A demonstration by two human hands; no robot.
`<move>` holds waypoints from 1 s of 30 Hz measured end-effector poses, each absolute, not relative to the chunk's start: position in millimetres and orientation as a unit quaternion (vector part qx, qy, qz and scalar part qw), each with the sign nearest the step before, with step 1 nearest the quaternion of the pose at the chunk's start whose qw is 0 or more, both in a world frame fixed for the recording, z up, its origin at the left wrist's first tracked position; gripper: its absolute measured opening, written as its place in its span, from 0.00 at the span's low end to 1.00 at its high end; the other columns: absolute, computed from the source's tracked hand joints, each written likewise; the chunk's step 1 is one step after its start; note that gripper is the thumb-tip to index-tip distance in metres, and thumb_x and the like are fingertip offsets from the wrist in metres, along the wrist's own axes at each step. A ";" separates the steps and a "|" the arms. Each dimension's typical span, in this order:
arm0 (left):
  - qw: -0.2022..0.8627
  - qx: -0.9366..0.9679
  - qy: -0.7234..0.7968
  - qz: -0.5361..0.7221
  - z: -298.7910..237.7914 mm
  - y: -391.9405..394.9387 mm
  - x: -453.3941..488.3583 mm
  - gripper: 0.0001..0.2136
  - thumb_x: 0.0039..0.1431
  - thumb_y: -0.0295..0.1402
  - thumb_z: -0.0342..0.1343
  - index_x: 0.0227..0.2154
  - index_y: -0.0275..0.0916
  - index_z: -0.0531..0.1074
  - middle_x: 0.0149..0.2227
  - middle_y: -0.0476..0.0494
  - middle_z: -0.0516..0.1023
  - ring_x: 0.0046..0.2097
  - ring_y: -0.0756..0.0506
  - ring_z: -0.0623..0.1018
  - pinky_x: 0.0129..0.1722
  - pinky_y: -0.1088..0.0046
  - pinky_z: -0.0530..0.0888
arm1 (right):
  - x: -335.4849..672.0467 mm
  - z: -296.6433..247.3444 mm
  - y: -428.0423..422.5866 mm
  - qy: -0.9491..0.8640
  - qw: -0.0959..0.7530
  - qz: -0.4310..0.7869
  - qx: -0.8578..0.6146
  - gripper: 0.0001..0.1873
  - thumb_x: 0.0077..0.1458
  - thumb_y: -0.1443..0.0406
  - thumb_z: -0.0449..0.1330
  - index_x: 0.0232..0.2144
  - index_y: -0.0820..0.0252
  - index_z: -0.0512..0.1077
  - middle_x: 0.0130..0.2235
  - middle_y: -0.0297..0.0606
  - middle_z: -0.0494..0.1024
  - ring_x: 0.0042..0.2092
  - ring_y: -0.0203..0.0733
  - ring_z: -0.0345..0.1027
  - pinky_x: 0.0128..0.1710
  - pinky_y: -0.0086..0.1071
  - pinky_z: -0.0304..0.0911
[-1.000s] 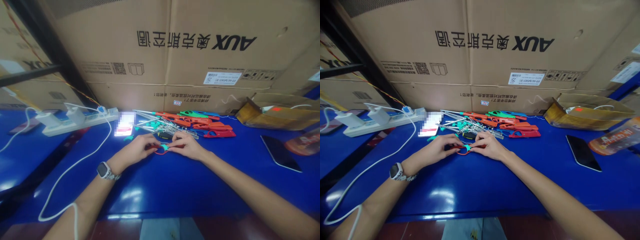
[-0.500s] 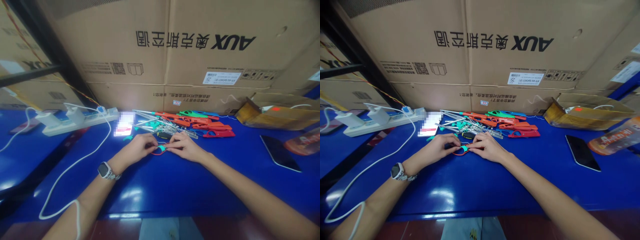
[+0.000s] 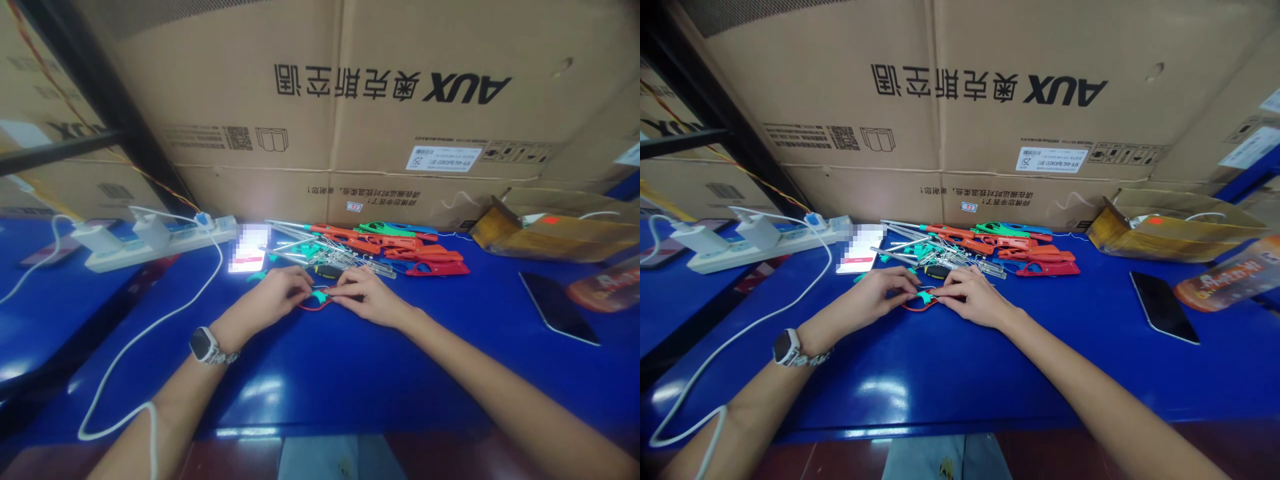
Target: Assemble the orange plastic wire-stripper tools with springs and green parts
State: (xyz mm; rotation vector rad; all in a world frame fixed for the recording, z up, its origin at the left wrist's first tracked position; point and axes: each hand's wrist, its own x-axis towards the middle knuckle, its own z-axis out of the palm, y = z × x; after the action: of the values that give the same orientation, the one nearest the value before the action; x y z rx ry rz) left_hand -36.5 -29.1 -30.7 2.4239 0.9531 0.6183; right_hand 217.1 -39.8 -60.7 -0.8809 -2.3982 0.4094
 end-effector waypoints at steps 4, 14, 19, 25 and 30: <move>0.205 0.895 0.340 0.203 -30.0 -30.1 -38.9 0.08 0.61 0.22 0.57 0.35 0.37 0.81 0.43 0.42 0.80 0.40 0.46 0.80 0.42 0.69 0.76 | 217.0 -59.6 -41.3 -0.894 0.268 0.142 -0.329 0.12 0.64 0.63 0.61 0.48 0.52 0.79 0.38 0.36 0.76 0.42 0.39 0.68 0.45 0.37 0.54; 0.072 0.921 0.362 0.124 -33.8 -56.5 -35.9 0.12 0.66 0.25 0.49 0.43 0.36 0.78 0.49 0.37 0.77 0.47 0.41 0.80 0.49 0.62 0.77 | 213.1 -52.7 -48.5 -0.910 0.246 0.081 -0.323 0.14 0.67 0.63 0.56 0.49 0.54 0.79 0.37 0.39 0.76 0.41 0.41 0.69 0.43 0.37 0.56; 0.151 0.899 0.363 0.194 -40.6 -57.1 -42.3 0.14 0.63 0.28 0.55 0.51 0.37 0.74 0.52 0.38 0.76 0.52 0.41 0.77 0.55 0.61 0.75 | 213.1 -50.7 -48.9 -0.916 0.233 0.067 -0.320 0.14 0.67 0.63 0.55 0.50 0.54 0.78 0.37 0.39 0.76 0.40 0.41 0.69 0.43 0.37 0.56; 0.215 0.896 0.325 0.214 -39.2 -47.2 -47.0 0.15 0.67 0.32 0.55 0.54 0.40 0.73 0.51 0.39 0.76 0.50 0.44 0.78 0.52 0.63 0.76 | 211.0 -44.3 -48.1 -0.937 0.178 0.015 -0.302 0.16 0.68 0.64 0.53 0.52 0.56 0.77 0.39 0.42 0.76 0.41 0.43 0.67 0.46 0.39 0.56; 0.197 0.910 0.308 0.193 -39.0 -47.0 -48.0 0.14 0.68 0.31 0.53 0.54 0.41 0.75 0.51 0.39 0.75 0.49 0.44 0.78 0.52 0.63 0.75 | 210.1 -42.5 -47.7 -0.939 0.170 0.016 -0.300 0.17 0.67 0.65 0.53 0.54 0.53 0.76 0.39 0.43 0.75 0.41 0.43 0.67 0.45 0.40 0.58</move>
State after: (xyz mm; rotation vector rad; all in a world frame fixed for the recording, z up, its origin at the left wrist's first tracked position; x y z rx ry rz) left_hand -48.0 -47.0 -39.0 2.5482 0.8632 0.5407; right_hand 210.1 -47.7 -42.5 -0.8517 -2.6665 0.0455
